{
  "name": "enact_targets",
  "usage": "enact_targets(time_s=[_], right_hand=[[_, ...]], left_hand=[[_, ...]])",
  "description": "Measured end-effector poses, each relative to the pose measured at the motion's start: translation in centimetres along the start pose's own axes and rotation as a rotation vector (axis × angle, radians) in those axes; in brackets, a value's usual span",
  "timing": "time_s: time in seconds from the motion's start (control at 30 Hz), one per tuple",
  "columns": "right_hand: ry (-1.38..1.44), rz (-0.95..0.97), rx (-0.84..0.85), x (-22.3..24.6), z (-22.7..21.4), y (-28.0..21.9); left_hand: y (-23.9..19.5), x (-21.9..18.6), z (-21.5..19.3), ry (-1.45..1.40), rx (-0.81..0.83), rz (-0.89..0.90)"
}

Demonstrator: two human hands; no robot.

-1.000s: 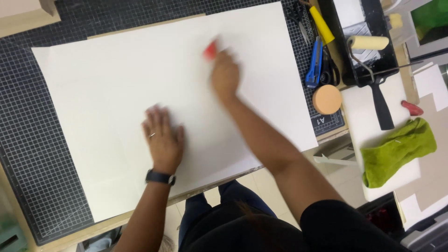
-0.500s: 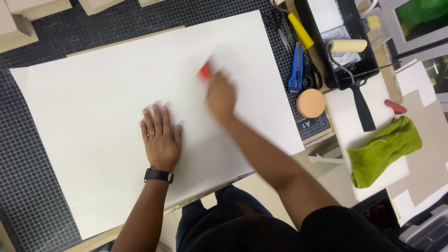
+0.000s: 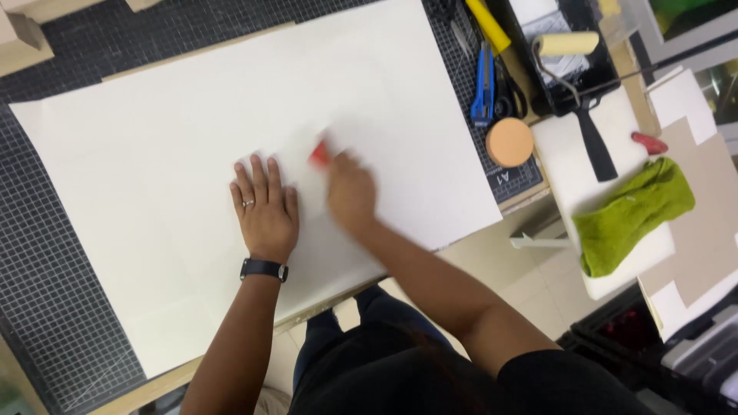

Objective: Applying glue to a cardboard panel using a roller and then adhering a white paper sheet, smoothing it out with a hand tool.

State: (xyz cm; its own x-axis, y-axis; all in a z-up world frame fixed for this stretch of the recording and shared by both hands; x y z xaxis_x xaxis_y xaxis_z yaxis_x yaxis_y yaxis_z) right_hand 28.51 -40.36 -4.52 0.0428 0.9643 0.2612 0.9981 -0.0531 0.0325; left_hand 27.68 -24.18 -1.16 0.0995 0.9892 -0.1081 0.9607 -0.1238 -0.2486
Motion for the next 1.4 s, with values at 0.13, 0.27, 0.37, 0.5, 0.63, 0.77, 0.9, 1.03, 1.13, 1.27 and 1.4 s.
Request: enact_targets(time_s=[0.13, 0.27, 0.37, 0.5, 0.63, 0.77, 0.9, 1.03, 1.13, 1.27, 1.4], right_hand=[[0.199, -0.065, 0.083, -0.8, -4.7, -1.7], [-0.261, 0.229, -0.081, -14.3, -6.1, 1.9], [-0.126, 0.32, -0.093, -12.2, -2.6, 0.6], [0.151, -0.114, -0.011, 4.6, -3.4, -7.0], [0.017, 0.12, 0.071, -7.9, -1.5, -4.4], [-0.255, 0.285, -0.25, -16.5, -5.5, -1.5], [-0.162, 0.107, -0.093, -7.0, 5.6, -5.1], [0.05, -0.173, -0.042, -0.9, -2.2, -7.5], [-0.16, 0.185, -0.07, -12.6, -4.2, -5.1], [-0.103, 0.405, -0.088, -17.1, -9.6, -4.8], [-0.047, 0.039, 0.026, -9.0, 0.9, -7.5]], left_hand=[[-0.1, 0.3, -0.1, 0.007, 0.012, 0.011], [-0.2, 0.1, -0.1, 0.011, 0.012, 0.024], [-0.4, 0.1, 0.1, -0.002, 0.014, 0.034], [0.0, 0.4, 0.3, -0.036, 0.0, 0.037], [-0.6, 0.6, 0.2, -0.023, 0.019, 0.032], [-0.3, 0.2, -0.6, -0.025, -0.017, 0.039], [-0.4, 0.2, 0.0, -0.027, -0.003, 0.051], [-0.5, 0.2, -0.2, -0.033, -0.004, 0.047], [-0.3, 0.3, -0.1, -0.03, -0.014, 0.048], [-0.1, 0.0, 0.8, -0.046, -0.044, 0.037], [2.9, -4.2, 1.7, -0.062, -0.349, 0.128]])
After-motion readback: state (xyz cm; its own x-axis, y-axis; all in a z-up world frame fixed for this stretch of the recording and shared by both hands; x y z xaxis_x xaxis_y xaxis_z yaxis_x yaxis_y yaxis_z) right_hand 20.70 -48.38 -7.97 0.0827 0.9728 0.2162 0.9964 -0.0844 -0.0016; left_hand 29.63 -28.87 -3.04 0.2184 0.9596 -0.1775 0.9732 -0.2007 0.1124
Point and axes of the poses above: each hand's wrist, its own y-axis towards the middle knuckle, its own z-axis out of the palm, x = y × z, the point moved 4 cm from there along y, towards the middle knuckle, and after that the axes turned 10 degrees about y, right-handed, at the moved point
